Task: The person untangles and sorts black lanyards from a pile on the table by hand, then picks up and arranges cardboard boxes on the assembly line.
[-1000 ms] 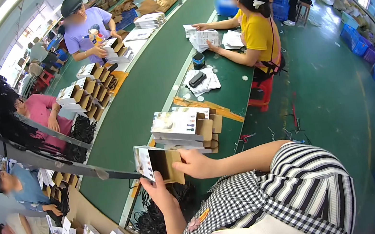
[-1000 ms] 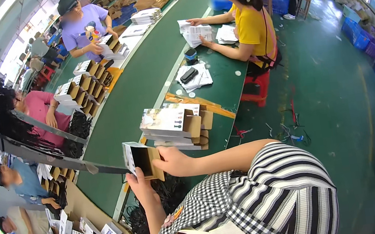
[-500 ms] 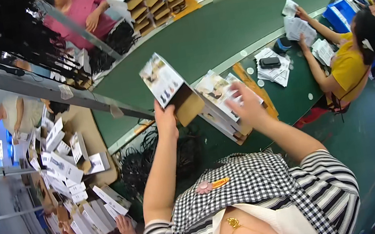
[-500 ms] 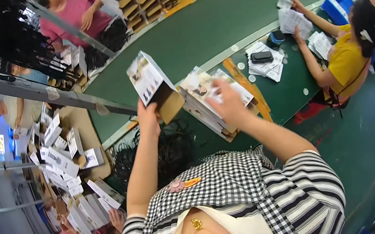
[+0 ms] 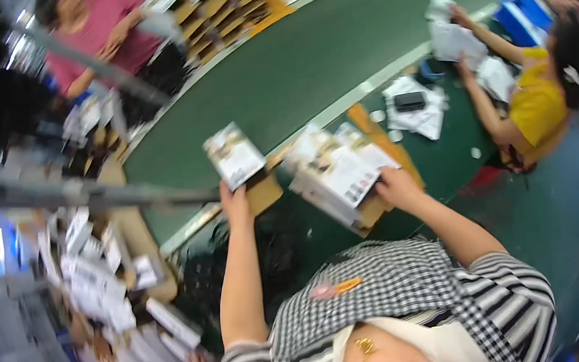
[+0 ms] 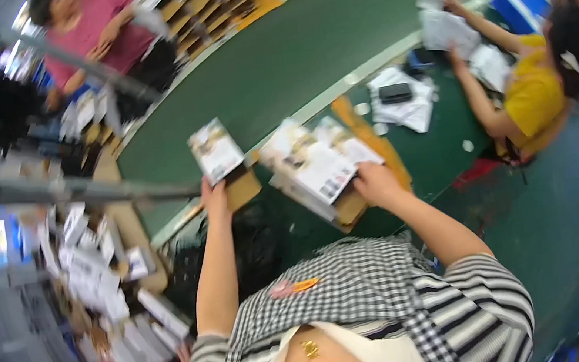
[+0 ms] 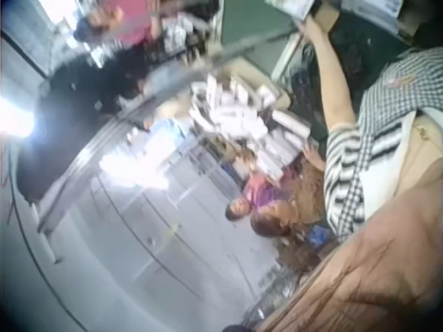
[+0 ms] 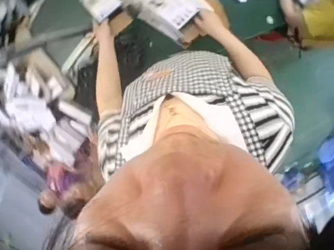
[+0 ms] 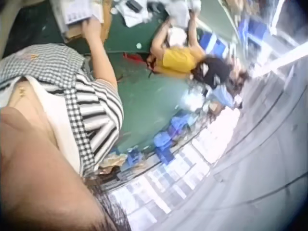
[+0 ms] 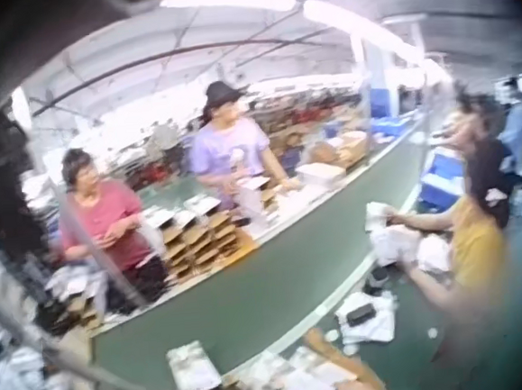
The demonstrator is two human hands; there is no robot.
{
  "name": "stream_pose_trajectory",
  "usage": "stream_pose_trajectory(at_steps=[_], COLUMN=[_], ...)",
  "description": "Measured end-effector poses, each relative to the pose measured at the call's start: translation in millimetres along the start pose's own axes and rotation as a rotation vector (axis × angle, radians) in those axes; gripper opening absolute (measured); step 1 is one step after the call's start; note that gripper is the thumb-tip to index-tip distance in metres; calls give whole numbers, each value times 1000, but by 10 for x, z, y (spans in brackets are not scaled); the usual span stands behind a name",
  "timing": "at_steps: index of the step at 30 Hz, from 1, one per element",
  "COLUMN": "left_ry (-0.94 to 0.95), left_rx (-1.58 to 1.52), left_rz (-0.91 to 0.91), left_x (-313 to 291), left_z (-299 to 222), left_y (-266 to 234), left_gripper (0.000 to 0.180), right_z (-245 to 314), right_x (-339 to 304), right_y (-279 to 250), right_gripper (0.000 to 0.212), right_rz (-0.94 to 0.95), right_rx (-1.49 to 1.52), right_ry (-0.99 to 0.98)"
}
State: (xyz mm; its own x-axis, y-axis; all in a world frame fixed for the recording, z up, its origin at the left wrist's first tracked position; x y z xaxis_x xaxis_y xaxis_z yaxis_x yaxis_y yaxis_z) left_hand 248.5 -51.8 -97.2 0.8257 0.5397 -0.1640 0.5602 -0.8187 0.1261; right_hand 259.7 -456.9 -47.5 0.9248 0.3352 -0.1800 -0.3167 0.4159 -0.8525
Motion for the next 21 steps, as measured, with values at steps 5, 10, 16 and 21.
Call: stream_pose_trajectory(at_steps=[5, 10, 16, 21], left_ry=[-31, -177, -232, -312], left_rx=[-24, -58, -35, 8], left_rz=[15, -106, -126, -165], left_x=[-205, -438, -618, -616], left_z=[269, 395, 603, 732], left_y=[-317, -181, -189, -201], left_gripper=[46, 52, 53, 49], right_z=[12, 149, 181, 302], right_x=[105, 27, 148, 155], right_y=[229, -202, -99, -18], right_gripper=[17, 19, 20, 21], right_rz=[-28, -93, -36, 68], right_rx=[35, 171, 121, 61], right_ry=[-106, -120, -149, -141])
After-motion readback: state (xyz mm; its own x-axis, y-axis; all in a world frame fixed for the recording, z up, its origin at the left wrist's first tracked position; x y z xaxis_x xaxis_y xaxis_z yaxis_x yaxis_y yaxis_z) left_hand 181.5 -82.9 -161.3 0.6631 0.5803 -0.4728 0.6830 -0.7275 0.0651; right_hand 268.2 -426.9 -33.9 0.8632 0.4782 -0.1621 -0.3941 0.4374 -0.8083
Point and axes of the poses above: each hand's wrist, its own x-axis towards the middle knuckle, its own y-axis out of the palm, z = x × y, the point moved 6 cm from there along x, towards the middle knuckle, and after that the axes turned 5 degrees about -x, right-handed, at the moved point
